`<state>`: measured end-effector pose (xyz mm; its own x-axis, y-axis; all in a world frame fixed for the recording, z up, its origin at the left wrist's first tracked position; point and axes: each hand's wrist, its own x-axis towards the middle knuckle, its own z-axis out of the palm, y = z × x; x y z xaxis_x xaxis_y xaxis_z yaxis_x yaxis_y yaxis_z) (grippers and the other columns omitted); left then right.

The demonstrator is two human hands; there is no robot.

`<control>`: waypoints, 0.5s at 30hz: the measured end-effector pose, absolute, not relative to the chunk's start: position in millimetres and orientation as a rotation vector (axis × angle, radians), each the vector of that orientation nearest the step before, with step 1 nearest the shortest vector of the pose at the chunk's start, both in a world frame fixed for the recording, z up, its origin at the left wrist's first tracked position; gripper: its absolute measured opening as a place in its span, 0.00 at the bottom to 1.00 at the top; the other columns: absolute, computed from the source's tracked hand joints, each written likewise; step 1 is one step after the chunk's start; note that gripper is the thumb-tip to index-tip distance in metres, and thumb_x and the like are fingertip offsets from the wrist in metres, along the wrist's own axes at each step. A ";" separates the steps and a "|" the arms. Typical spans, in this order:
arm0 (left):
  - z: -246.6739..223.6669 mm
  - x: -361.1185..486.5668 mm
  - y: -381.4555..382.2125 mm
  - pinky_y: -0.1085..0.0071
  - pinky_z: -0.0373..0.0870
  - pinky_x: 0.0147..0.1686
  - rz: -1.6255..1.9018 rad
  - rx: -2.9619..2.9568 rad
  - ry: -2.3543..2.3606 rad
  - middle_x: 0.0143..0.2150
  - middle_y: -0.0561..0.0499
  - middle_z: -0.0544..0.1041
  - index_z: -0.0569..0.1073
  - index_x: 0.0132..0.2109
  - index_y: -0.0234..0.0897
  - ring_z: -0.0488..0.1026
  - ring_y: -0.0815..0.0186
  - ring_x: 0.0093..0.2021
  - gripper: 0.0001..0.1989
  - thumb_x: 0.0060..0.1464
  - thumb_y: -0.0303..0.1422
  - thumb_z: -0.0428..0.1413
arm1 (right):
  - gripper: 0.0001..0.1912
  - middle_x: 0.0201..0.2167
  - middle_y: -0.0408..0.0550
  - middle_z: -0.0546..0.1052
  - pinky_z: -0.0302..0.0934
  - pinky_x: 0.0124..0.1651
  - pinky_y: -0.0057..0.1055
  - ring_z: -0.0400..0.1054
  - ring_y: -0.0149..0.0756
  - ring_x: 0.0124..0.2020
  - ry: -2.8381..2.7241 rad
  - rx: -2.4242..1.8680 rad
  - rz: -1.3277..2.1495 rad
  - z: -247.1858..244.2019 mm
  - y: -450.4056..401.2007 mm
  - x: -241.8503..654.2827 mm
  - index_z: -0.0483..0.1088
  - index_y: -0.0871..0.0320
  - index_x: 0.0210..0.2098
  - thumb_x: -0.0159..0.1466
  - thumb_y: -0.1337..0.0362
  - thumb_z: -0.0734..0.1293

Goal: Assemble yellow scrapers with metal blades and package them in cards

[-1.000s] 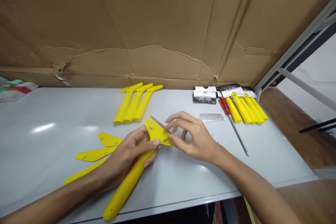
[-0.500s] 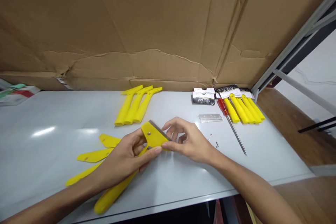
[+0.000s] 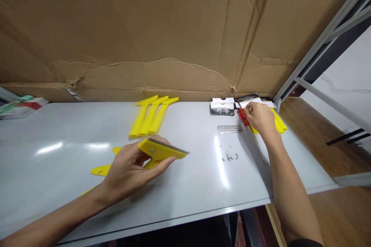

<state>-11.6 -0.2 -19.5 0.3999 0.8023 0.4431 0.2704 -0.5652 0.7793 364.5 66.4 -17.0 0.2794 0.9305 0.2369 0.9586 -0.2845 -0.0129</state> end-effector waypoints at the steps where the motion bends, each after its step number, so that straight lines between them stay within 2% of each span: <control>1: -21.1 -13.4 -0.7 0.73 0.74 0.28 1.209 2.155 0.889 0.32 0.53 0.80 0.74 0.40 0.40 0.77 0.67 0.29 0.07 0.57 0.32 0.65 | 0.15 0.43 0.54 0.82 0.57 0.37 0.34 0.74 0.47 0.46 -1.830 -2.449 -0.276 -21.2 68.0 364.2 0.78 0.55 0.47 0.69 0.59 0.62; 4: -28.5 -21.4 -1.5 0.72 0.74 0.30 1.304 2.459 0.724 0.32 0.53 0.79 0.74 0.48 0.41 0.76 0.67 0.29 0.10 0.60 0.27 0.61 | 0.16 0.45 0.59 0.80 0.59 0.40 0.35 0.74 0.49 0.45 -1.964 -2.501 -0.267 -32.1 72.2 354.2 0.78 0.59 0.47 0.69 0.59 0.62; 7: -38.3 -26.3 -0.4 0.66 0.77 0.34 1.283 2.829 0.293 0.40 0.42 0.82 0.74 0.57 0.34 0.80 0.58 0.38 0.16 0.66 0.25 0.50 | 0.17 0.48 0.64 0.78 0.60 0.43 0.38 0.74 0.50 0.45 -2.010 -2.505 -0.291 -39.0 74.8 343.9 0.76 0.62 0.50 0.70 0.62 0.60; 10: -46.1 -20.8 2.1 0.67 0.77 0.27 1.257 3.180 -0.086 0.35 0.40 0.81 0.77 0.50 0.28 0.79 0.58 0.34 0.15 0.64 0.22 0.48 | 0.19 0.51 0.67 0.76 0.61 0.44 0.40 0.74 0.52 0.46 -2.046 -2.501 -0.327 -42.4 75.0 338.5 0.73 0.65 0.55 0.69 0.66 0.59; 12: -50.0 -14.1 3.8 0.69 0.76 0.23 1.161 3.366 -0.181 0.33 0.41 0.80 0.78 0.45 0.27 0.78 0.60 0.31 0.13 0.63 0.21 0.48 | 0.20 0.51 0.67 0.75 0.62 0.44 0.40 0.74 0.53 0.46 -2.077 -2.486 -0.339 -43.8 74.3 336.6 0.71 0.64 0.57 0.69 0.66 0.59; 15: -56.2 -6.7 6.4 0.70 0.76 0.23 1.066 3.506 -0.218 0.32 0.41 0.81 0.79 0.42 0.27 0.77 0.62 0.28 0.12 0.63 0.20 0.50 | 0.21 0.50 0.64 0.76 0.62 0.44 0.40 0.74 0.53 0.47 -2.115 -2.456 -0.348 -45.2 73.4 334.1 0.68 0.60 0.61 0.70 0.66 0.59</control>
<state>-6.7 6.4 -56.2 0.8364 -0.2523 0.4865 0.0409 -0.8565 -0.5146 334.1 73.4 -45.2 0.1382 0.9869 0.0835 0.9617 -0.1538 0.2269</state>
